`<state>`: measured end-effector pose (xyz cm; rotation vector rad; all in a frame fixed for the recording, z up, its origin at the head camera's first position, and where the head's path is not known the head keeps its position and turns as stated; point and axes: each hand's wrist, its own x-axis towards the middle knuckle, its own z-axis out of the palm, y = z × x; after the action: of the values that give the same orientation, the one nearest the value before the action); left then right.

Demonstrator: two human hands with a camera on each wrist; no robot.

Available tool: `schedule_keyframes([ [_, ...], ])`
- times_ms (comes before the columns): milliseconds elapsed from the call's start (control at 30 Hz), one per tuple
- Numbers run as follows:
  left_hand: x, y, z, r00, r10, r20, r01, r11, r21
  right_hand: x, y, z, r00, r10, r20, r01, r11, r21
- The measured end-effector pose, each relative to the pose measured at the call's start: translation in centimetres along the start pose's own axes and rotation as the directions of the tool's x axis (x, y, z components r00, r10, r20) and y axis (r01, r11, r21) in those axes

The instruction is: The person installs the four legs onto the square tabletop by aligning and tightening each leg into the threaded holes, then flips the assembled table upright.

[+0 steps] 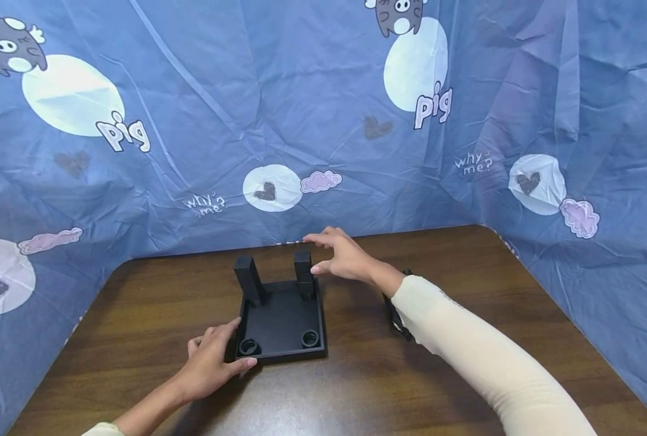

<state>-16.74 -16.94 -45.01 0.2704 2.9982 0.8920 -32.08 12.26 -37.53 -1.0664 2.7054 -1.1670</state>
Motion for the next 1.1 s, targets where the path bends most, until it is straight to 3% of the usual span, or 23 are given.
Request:
schedule_keyframes([
  [233,0.1,-0.1,0.1,1.000,-0.015,0.010,0.015,1.000,0.006,-2.1,0.4,-1.2,1.000,0.026,0.007,-0.025,0.997,-0.069],
  [700,0.1,0.0,0.1,1.000,-0.014,0.014,0.014,1.000,0.009,-5.3,0.6,-2.3,0.998,-0.007,0.063,0.017,0.986,-0.164],
  [900,0.1,-0.1,0.2,1.000,-0.009,0.009,0.009,1.000,0.010,-6.9,1.1,-2.5,0.997,-0.028,0.075,0.041,0.982,-0.186],
  [1100,0.1,0.0,0.1,1.000,-0.004,0.003,0.004,1.000,0.010,-8.2,1.6,-2.8,0.994,0.003,0.106,0.017,0.983,-0.185],
])
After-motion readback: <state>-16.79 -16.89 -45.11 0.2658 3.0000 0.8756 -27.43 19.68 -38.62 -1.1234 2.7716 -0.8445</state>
